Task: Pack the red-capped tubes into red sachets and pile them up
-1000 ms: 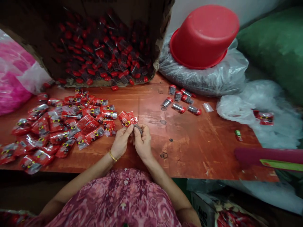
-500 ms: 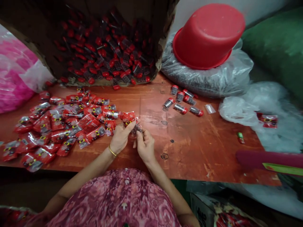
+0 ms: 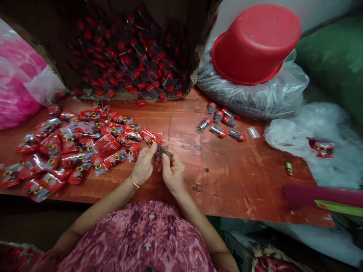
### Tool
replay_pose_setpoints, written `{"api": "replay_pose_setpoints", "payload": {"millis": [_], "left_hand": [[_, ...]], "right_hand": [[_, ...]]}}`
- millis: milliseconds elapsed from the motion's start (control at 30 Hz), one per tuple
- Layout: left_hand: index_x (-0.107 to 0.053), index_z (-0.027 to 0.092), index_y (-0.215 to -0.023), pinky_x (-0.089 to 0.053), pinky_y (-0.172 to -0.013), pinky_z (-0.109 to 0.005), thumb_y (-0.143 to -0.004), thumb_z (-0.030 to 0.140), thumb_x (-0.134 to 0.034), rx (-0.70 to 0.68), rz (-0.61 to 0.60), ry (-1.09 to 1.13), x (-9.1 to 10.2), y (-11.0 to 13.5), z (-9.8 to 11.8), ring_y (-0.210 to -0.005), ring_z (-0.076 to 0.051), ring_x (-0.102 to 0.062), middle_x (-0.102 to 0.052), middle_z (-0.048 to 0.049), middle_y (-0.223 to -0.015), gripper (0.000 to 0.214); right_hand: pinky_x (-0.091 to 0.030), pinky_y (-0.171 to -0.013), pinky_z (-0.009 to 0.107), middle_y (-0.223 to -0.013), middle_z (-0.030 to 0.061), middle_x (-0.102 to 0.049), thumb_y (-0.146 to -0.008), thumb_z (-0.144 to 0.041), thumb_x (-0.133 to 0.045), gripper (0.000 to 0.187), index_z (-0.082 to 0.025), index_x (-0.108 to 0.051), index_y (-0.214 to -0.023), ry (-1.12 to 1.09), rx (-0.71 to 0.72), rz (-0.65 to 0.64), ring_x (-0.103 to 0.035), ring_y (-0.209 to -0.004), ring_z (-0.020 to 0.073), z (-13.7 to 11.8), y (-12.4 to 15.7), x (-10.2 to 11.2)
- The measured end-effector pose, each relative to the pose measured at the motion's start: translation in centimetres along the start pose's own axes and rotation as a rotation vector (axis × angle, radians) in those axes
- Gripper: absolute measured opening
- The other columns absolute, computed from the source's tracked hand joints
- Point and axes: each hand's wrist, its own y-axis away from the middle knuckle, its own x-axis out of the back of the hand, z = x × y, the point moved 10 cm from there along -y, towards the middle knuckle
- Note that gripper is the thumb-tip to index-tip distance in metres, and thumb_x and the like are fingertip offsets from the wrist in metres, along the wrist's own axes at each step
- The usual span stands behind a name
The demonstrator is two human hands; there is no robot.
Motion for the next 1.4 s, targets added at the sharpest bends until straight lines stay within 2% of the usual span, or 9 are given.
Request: {"api": "replay_pose_setpoints", "payload": {"millis": [100,267,533,700,867,1000,1167,1267,1400], "left_hand": [[-0.063,0.012,-0.078,-0.045,-0.058,-0.022,-0.075,0.051,-0.059,-0.108,0.047,-0.09,1.0,-0.6,1.1,-0.061,-0.011,-0.056,-0.065,-0.0022,-0.069,0.039],[-0.064,0.013,-0.09,-0.048,-0.075,-0.028,-0.08,0.04,-0.054,-0.168,-0.145,-0.443,-1.3,-0.7,-0.4,-0.079,-0.017,-0.063,-0.07,-0.007,-0.089,0.03],[-0.062,0.013,-0.093,-0.049,-0.075,-0.032,-0.083,0.035,-0.051,-0.2,-0.213,-0.75,-2.2,-0.9,-3.6,-0.081,-0.02,-0.064,-0.07,-0.008,-0.087,0.027],[-0.063,0.014,-0.095,-0.05,-0.073,-0.03,-0.083,0.038,-0.051,-0.249,-0.261,-0.836,-2.6,-0.7,-3.4,-0.079,-0.019,-0.065,-0.07,-0.0061,-0.086,0.029],[-0.056,0.016,-0.114,-0.05,-0.083,-0.03,-0.086,0.038,-0.049,-0.41,-0.334,-0.859,-3.7,0.2,-2.9,-0.095,-0.018,-0.064,-0.068,-0.008,-0.106,0.036],[-0.056,0.016,-0.116,-0.043,-0.098,-0.039,-0.087,0.039,-0.046,-0.509,-0.327,-0.954,-3.8,0.6,-2.8,-0.116,-0.021,-0.054,-0.062,-0.0117,-0.119,0.038],[-0.055,0.019,-0.119,-0.034,-0.106,-0.045,-0.087,0.038,-0.045,-0.493,-0.338,-1.03,-3.8,0.6,-2.9,-0.125,-0.023,-0.045,-0.06,-0.0112,-0.123,0.038],[-0.056,0.02,-0.118,-0.033,-0.106,-0.046,-0.087,0.037,-0.047,-0.446,-0.36,-1.029,-3.8,0.3,-2.9,-0.125,-0.023,-0.045,-0.06,-0.0103,-0.123,0.037],[-0.061,0.022,-0.112,-0.033,-0.105,-0.046,-0.086,0.036,-0.049,-0.42,-0.435,-1.005,-4.4,0.4,-3.0,-0.119,-0.023,-0.051,-0.065,-0.0077,-0.114,0.032]], "right_hand": [[-0.049,-0.056,0.025,-0.076,0.001,-0.063,-0.087,-0.039,-0.047,0.024,-0.02,-0.057,-0.097,0.119,0.074,-0.025,-0.058,-0.061,0.0119,-0.1,-0.3,0.8],[-0.051,-0.076,0.031,-0.102,0.0063,-0.063,-0.086,-0.033,-0.05,0.026,-0.022,-0.057,-0.108,0.295,0.235,-0.003,-0.06,-0.088,0.016,-1.2,-1.6,4.1],[-0.051,-0.066,0.029,-0.077,0.0035,-0.069,-0.083,-0.021,-0.053,0.012,-0.02,-0.065,-0.083,0.521,0.418,-0.042,-0.062,-0.07,0.0155,-1.8,-1.6,6.2],[-0.047,-0.057,0.026,-0.067,0.0017,-0.064,-0.082,-0.015,-0.05,0.012,-0.019,-0.059,-0.074,0.675,0.56,-0.028,-0.059,-0.06,0.0134,-2.8,-1.2,5.4],[-0.044,-0.055,0.026,-0.061,0.0018,-0.059,-0.078,-0.011,-0.05,0.011,-0.019,-0.053,-0.071,0.843,0.676,0.042,-0.054,-0.058,0.014,-3.6,-0.3,5.1],[-0.042,-0.052,0.024,-0.06,-0.0001,-0.056,-0.078,-0.011,-0.049,0.012,-0.02,-0.05,-0.069,0.839,0.658,0.084,-0.052,-0.054,0.0122,-3.3,0.0,5.4],[-0.042,-0.051,0.025,-0.058,0.0011,-0.056,-0.077,-0.012,-0.047,0.012,-0.02,-0.05,-0.068,0.827,0.649,0.039,-0.052,-0.054,0.0135,-2.3,-0.3,5.0],[-0.045,-0.054,0.026,-0.061,0.0022,-0.059,-0.078,-0.016,-0.047,0.012,-0.02,-0.054,-0.07,0.756,0.542,-0.012,-0.055,-0.057,0.0144,-1.5,-0.9,5.6],[-0.051,-0.061,0.028,-0.078,0.0043,-0.067,-0.083,-0.02,-0.045,0.015,-0.02,-0.059,-0.089,0.619,0.386,-0.09,-0.062,-0.066,0.0153,-0.9,-1.1,6.4]]}}
